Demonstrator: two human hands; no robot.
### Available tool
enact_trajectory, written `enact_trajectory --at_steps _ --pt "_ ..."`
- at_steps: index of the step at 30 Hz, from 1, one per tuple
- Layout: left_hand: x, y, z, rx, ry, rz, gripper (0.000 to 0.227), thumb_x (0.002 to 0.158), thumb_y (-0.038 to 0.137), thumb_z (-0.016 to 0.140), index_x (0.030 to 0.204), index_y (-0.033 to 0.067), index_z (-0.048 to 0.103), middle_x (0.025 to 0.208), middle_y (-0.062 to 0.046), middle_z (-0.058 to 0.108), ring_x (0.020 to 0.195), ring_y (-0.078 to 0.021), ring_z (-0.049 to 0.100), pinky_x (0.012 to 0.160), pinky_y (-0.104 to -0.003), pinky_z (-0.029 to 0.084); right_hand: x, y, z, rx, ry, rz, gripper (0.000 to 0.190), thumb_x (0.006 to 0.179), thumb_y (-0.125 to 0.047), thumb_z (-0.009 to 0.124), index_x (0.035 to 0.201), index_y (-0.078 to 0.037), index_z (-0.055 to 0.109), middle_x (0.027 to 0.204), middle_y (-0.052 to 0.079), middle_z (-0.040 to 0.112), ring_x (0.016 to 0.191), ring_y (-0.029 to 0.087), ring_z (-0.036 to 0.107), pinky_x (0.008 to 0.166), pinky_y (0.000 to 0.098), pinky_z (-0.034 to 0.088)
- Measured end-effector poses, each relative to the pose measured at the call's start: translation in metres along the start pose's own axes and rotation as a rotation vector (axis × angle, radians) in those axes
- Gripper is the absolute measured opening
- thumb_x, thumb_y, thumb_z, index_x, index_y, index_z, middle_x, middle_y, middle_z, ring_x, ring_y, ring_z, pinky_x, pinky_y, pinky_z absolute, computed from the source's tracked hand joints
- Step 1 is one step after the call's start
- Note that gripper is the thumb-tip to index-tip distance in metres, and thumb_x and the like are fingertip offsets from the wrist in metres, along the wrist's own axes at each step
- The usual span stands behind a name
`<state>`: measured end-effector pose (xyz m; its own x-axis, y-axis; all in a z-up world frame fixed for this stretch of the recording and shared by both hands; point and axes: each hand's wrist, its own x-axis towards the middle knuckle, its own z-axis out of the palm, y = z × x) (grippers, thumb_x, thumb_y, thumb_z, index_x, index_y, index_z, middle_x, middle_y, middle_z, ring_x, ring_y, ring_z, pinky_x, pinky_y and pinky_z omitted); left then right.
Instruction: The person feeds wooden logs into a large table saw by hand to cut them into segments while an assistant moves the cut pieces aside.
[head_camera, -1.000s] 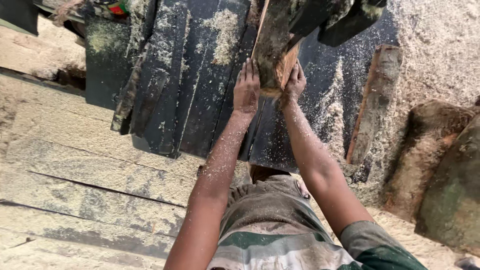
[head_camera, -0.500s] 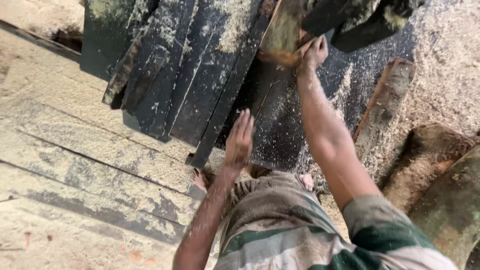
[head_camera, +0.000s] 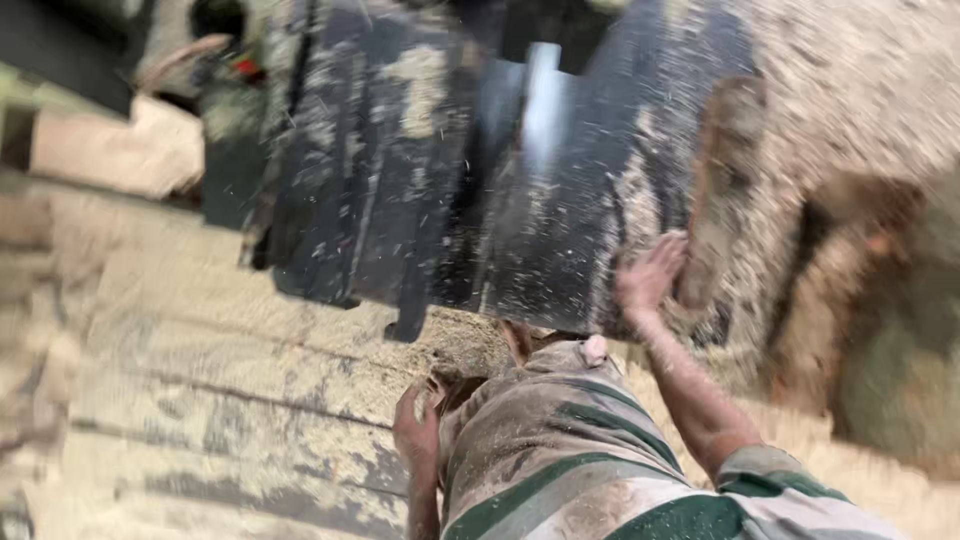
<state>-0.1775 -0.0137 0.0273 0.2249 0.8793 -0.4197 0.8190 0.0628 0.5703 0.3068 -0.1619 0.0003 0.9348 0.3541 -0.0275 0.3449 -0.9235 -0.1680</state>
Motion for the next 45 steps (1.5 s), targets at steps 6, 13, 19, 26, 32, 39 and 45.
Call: enact_trajectory --at_steps 6,13,19,26,32,39,45 --pt "0.035 0.003 -0.017 0.076 -0.216 0.043 0.049 0.098 0.041 0.065 0.133 0.0063 0.065 0.140 -0.018 0.064 0.128 -0.0341 0.063 0.105 -0.051 0.052 -0.104 0.016 -0.006 0.341 0.076 -0.759 0.090 0.098 -0.049 0.062 0.162 -0.003 0.018 0.164 0.024 0.016 0.155 0.038 0.013 0.124 0.0537 0.018" --pt "0.040 0.050 -0.044 0.178 -0.349 0.299 0.050 0.095 0.036 0.068 0.134 0.0045 0.064 0.137 -0.019 0.066 0.127 -0.0335 0.064 0.108 -0.050 0.053 0.030 0.117 -0.028 -0.239 0.299 0.137 0.122 0.078 -0.069 0.080 0.155 0.006 0.021 0.143 0.037 0.042 0.138 0.050 0.044 0.101 0.0655 0.048" --pt "0.046 0.075 -0.043 -0.158 -0.373 -0.036 0.064 0.093 0.039 0.069 0.143 0.0035 0.049 0.145 -0.020 0.054 0.133 -0.0377 0.056 0.111 -0.054 0.046 0.022 0.074 -0.013 0.021 -0.119 0.204 0.115 0.094 -0.070 0.069 0.166 -0.002 0.012 0.140 0.036 0.038 0.124 0.043 0.046 0.091 0.0551 0.054" --pt "0.114 0.067 -0.017 -0.975 -0.469 -0.238 0.040 0.094 0.034 0.072 0.120 0.0035 0.069 0.136 -0.017 0.062 0.133 -0.0328 0.061 0.114 -0.044 0.049 -0.169 -0.084 -0.007 0.186 -0.173 0.319 0.115 0.086 -0.071 0.073 0.163 -0.012 0.011 0.129 0.023 0.043 0.105 0.031 0.051 0.083 0.0467 0.055" --pt "0.121 0.048 -0.006 -1.305 -0.576 -0.237 0.043 0.099 0.038 0.074 0.111 -0.0036 0.071 0.103 -0.017 0.077 0.095 -0.0227 0.074 0.090 -0.032 0.063 -0.300 -0.155 -0.015 0.512 -0.370 0.241 0.149 0.073 -0.071 0.079 0.162 -0.008 -0.022 0.161 0.041 0.018 0.139 0.054 0.043 0.108 0.0666 0.045" --pt "0.124 0.054 -0.036 -1.190 -0.821 -0.435 0.096 0.087 0.077 0.033 0.110 -0.0079 0.071 0.100 -0.023 0.081 0.092 -0.0309 0.080 0.081 -0.038 0.066 -0.308 -0.189 -0.018 0.780 -0.290 -0.095 0.139 0.082 -0.063 0.079 0.160 -0.013 -0.025 0.159 0.039 0.027 0.140 0.053 0.045 0.113 0.0655 0.041" --pt "0.102 -0.004 -0.039 -0.404 -0.624 -0.326 0.093 0.091 0.079 0.029 0.123 -0.0011 0.065 0.100 -0.018 0.079 0.090 -0.0325 0.076 0.077 -0.042 0.062 -0.258 -0.212 0.015 0.846 -0.518 -0.189 0.109 0.103 -0.046 0.062 0.163 -0.020 -0.025 0.158 0.035 0.040 0.136 0.050 0.055 0.115 0.0640 0.041"
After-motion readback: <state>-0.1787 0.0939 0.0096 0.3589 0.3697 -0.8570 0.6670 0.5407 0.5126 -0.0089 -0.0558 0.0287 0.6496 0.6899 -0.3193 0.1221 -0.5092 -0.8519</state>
